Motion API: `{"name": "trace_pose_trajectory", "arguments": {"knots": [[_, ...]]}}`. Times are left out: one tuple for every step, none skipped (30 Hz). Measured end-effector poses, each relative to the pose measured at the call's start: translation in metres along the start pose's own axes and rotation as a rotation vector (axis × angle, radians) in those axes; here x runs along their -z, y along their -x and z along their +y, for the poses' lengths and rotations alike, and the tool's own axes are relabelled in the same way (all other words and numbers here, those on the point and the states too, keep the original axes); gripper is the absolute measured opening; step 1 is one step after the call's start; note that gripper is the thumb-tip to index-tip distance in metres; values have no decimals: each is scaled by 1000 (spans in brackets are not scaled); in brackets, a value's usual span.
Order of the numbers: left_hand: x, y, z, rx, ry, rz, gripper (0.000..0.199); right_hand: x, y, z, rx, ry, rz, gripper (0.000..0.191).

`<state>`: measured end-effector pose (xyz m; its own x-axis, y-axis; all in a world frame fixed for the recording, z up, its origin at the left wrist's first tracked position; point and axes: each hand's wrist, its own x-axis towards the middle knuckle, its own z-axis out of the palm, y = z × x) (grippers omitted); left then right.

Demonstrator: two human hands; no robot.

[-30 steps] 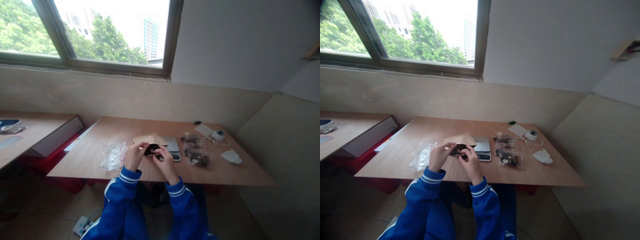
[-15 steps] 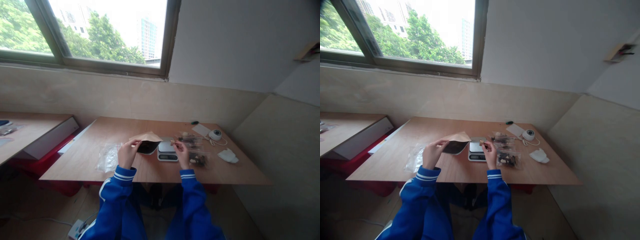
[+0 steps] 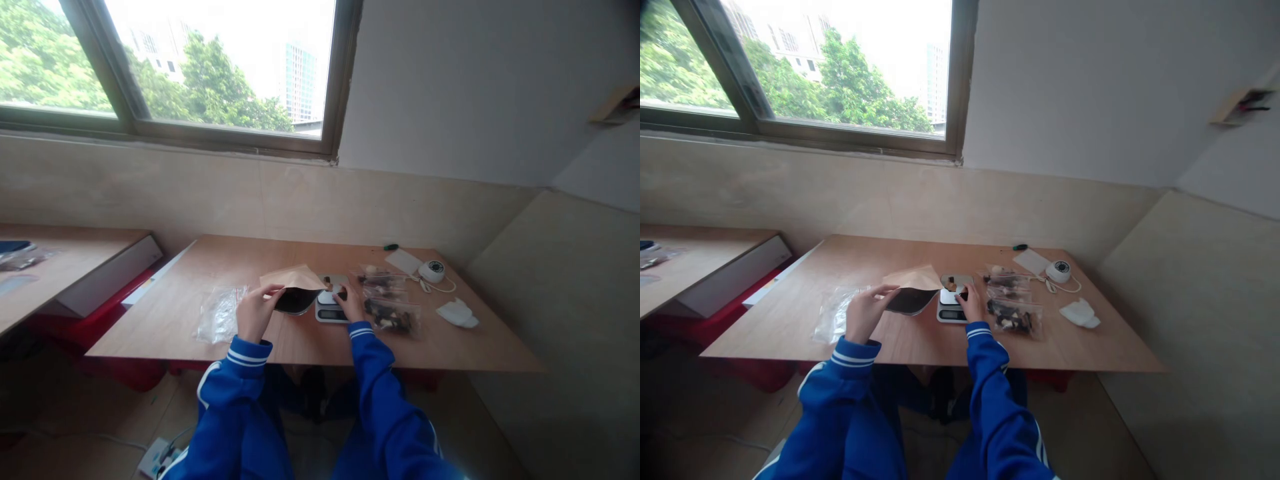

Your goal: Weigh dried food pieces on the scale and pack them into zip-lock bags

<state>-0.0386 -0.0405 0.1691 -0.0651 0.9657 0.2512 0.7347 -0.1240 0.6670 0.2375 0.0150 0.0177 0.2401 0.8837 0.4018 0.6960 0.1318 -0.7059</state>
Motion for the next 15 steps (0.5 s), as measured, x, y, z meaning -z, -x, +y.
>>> {"name": "trace_pose_trajectory", "arguments": {"knots": [[0, 0, 1, 3, -3, 2, 22, 2, 2, 0, -7, 3, -10, 40], [0, 1, 2, 5, -5, 6, 22, 6, 3, -2, -6, 0, -14, 43], [0, 1, 3, 9, -5, 11, 21, 10, 5, -8, 5, -11, -6, 44], [0, 1, 3, 15, -3, 16, 22, 15, 7, -17, 24, -33, 22, 44], [0, 1, 3, 21, 1, 20, 22, 21, 10, -28, 46, -71, 67, 41], [0, 1, 3, 26, 5, 23, 23, 27, 14, -43, 71, -121, 120, 36], [0, 1, 3, 31, 9, 25, 23, 33, 20, -60, 92, -182, 188, 30], [0, 1, 3, 33, 15, 24, 24, 39, 27, -78, 106, -258, 231, 25], [-1, 1, 2, 31, 20, 21, 24, 43, 35, -98, 120, -327, 246, 23], [-1, 1, 2, 27, 25, 16, 24, 47, 43, -116, 147, -378, 219, 23], [-2, 2, 2, 22, 30, 7, 25, 49, 51, -133, 210, -401, 132, 22], [-4, 2, 2, 16, 34, -4, 25, 48, 57, -148, 283, -388, 44, 21], [-5, 3, 2, 10, 38, -16, 25, 46, 62, -160, 340, -356, -34, 20], [-7, 4, 2, 3, 40, -26, 24, 41, 65, -168, 381, -303, -120, 21], [-8, 5, 2, -5, 38, -33, 24, 34, 66, -174, 399, -234, -193, 22]]}}
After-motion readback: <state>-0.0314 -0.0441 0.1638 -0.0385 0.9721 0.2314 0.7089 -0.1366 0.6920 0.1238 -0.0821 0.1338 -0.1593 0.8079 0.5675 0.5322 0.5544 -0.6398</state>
